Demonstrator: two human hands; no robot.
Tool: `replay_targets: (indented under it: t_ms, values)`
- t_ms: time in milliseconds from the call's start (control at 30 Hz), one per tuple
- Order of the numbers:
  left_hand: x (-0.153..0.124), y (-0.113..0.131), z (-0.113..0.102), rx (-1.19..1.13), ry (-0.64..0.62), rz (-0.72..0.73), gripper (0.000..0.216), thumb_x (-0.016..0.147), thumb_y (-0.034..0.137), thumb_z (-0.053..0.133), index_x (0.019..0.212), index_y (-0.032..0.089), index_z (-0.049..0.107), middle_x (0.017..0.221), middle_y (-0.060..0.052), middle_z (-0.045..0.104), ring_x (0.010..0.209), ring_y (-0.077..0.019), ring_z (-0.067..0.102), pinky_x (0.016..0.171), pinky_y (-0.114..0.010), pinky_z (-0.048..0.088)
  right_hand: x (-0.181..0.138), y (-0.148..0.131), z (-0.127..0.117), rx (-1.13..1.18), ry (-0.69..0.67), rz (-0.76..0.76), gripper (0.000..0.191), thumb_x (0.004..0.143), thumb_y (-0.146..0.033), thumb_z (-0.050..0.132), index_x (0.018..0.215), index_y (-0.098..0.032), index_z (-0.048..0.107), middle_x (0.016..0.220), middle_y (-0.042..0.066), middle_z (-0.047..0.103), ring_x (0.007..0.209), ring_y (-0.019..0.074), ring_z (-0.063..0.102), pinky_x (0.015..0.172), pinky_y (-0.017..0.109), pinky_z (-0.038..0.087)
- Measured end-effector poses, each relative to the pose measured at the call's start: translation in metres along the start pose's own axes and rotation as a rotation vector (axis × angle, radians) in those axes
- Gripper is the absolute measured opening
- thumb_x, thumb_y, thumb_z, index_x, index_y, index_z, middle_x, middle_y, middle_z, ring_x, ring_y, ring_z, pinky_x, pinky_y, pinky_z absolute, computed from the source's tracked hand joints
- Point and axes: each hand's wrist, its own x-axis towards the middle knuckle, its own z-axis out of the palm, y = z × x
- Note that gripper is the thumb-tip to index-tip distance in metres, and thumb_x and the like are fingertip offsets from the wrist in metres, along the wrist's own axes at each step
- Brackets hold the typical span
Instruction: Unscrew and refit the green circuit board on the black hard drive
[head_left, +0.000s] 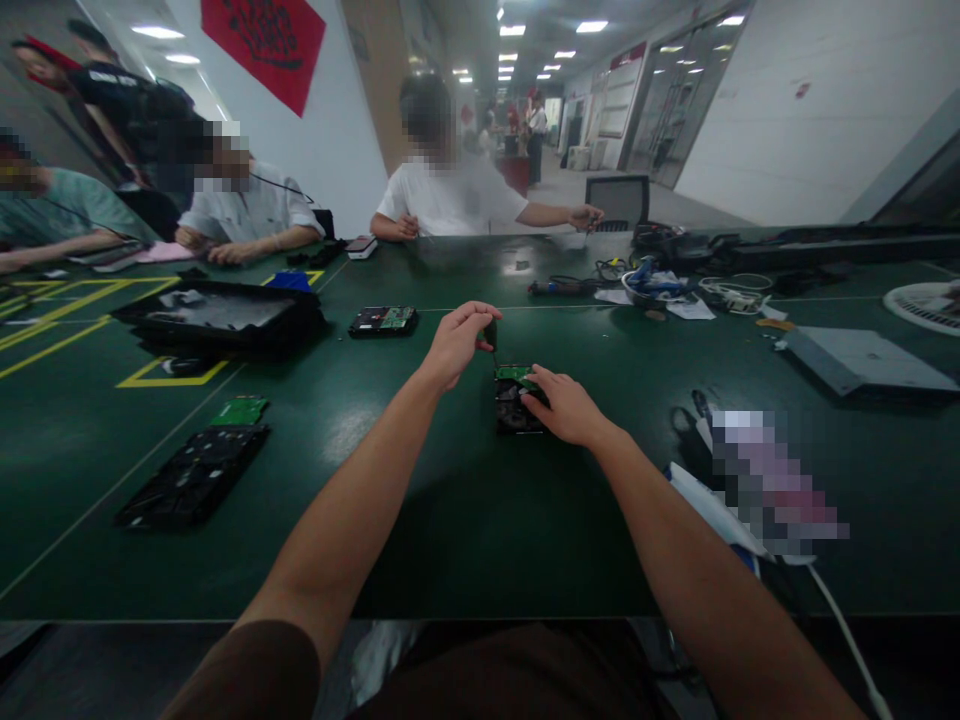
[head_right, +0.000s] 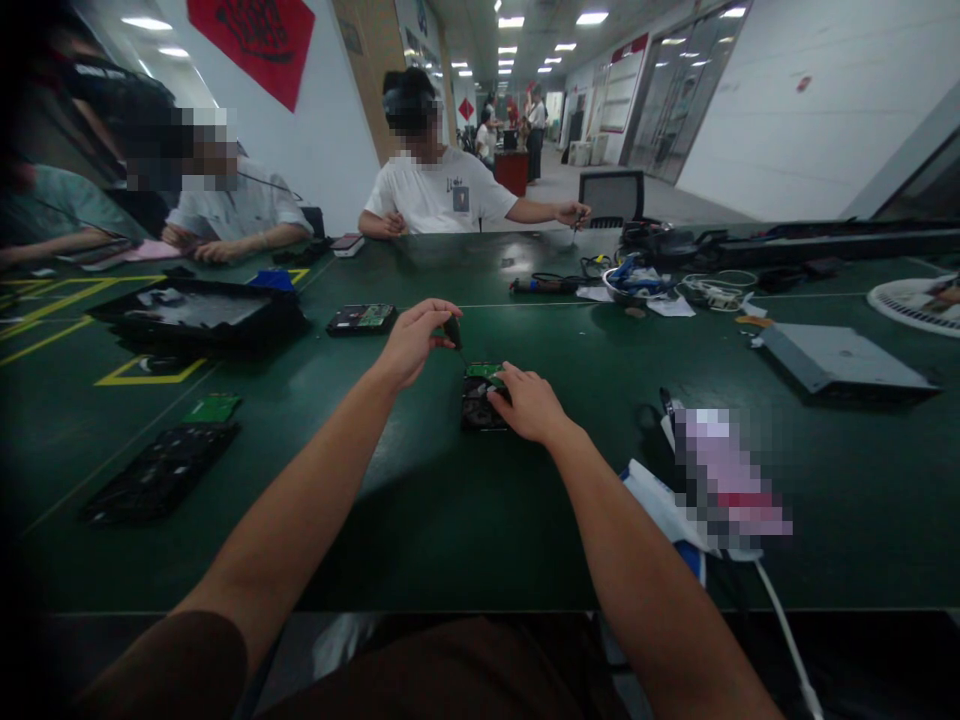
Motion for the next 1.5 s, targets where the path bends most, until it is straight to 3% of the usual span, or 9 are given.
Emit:
replay_targets:
  t_ms: [300, 433, 633, 967, 1167, 1333, 1500]
  values:
    - [-0.0017, 0.0027, 0.0034, -0.197, -0.043, -0.095, 0.014, 0.082, 0.024, 0.061, 0.094, 0.018, 0.060, 0.088, -0.006, 0.070, 0.084, -0.0195, 0.067, 0.063, -0.030, 0.059, 0.0004, 0.0000, -0.0007, -0.003, -0.017, 0.014, 0.054, 0.103, -0.054, 0.047, 0.145, -0.021, 0.056, 0.161, 0.012, 0.045, 0.136, 0.0340, 0.053, 0.113, 0.051, 0.040]
    - [0.0007, 0.0028, 0.0008, -0.088, 0.010, -0.041, 0.009, 0.082, 0.024, 0.059, 0.086, 0.017, 0.063, 0.089, -0.007, 0.067, 0.084, -0.0187, 0.064, 0.061, -0.028, 0.059, 0.0004, -0.0001, -0.0012, -0.010, -0.019, 0.007, 0.056, 0.103, -0.055, 0.044, 0.144, -0.018, 0.056, 0.160, 0.014, 0.046, 0.135, 0.0348, 0.054, 0.112, 0.052, 0.042]
    - [0.0020, 0.0053, -0.0023, 0.116, 0.073, 0.009, 0.019, 0.084, 0.023, 0.054, 0.076, 0.017, 0.071, 0.083, -0.006, 0.063, 0.076, -0.0156, 0.059, 0.056, -0.022, 0.054, -0.0001, 0.0016, 0.0008, -0.002, -0.006, 0.004, 0.055, 0.104, -0.055, 0.043, 0.144, -0.021, 0.055, 0.160, 0.012, 0.045, 0.136, 0.0335, 0.053, 0.113, 0.051, 0.041]
    - [-0.0021, 0.0085, 0.0038, -0.081, 0.054, -0.080, 0.006, 0.087, 0.021, 0.059, 0.086, 0.016, 0.062, 0.086, -0.007, 0.066, 0.080, -0.0167, 0.063, 0.064, -0.030, 0.061, 0.0008, 0.0001, -0.0005, -0.010, -0.020, 0.011, 0.055, 0.104, -0.055, 0.043, 0.145, -0.020, 0.055, 0.161, 0.013, 0.045, 0.137, 0.0335, 0.052, 0.114, 0.051, 0.040]
    - [0.0004, 0.0070, -0.0001, 0.043, 0.077, -0.018, 0.013, 0.087, 0.023, 0.062, 0.079, 0.016, 0.069, 0.090, -0.006, 0.063, 0.082, -0.0150, 0.059, 0.060, -0.023, 0.057, 0.0003, 0.0005, -0.0007, -0.014, -0.018, 0.004, 0.057, 0.104, -0.055, 0.042, 0.145, -0.018, 0.055, 0.161, 0.013, 0.045, 0.135, 0.0338, 0.054, 0.113, 0.051, 0.041]
    - [0.0008, 0.0034, -0.0016, 0.078, 0.080, 0.008, 0.018, 0.085, 0.033, 0.076, 0.078, 0.017, 0.070, 0.076, -0.002, 0.061, 0.069, -0.0119, 0.056, 0.059, -0.021, 0.052, 0.0000, 0.0010, -0.0005, -0.003, -0.014, 0.002, 0.056, 0.104, -0.056, 0.043, 0.145, -0.020, 0.055, 0.161, 0.013, 0.045, 0.138, 0.0329, 0.052, 0.114, 0.051, 0.040]
    - [-0.0019, 0.0031, -0.0006, 0.094, 0.030, 0.033, 0.020, 0.084, 0.035, 0.080, 0.090, 0.017, 0.072, 0.076, -0.001, 0.062, 0.068, -0.0115, 0.056, 0.061, -0.022, 0.054, -0.0002, 0.0006, -0.0013, -0.001, -0.018, 0.005, 0.055, 0.104, -0.055, 0.043, 0.145, -0.021, 0.055, 0.160, 0.013, 0.045, 0.137, 0.0333, 0.053, 0.114, 0.052, 0.040]
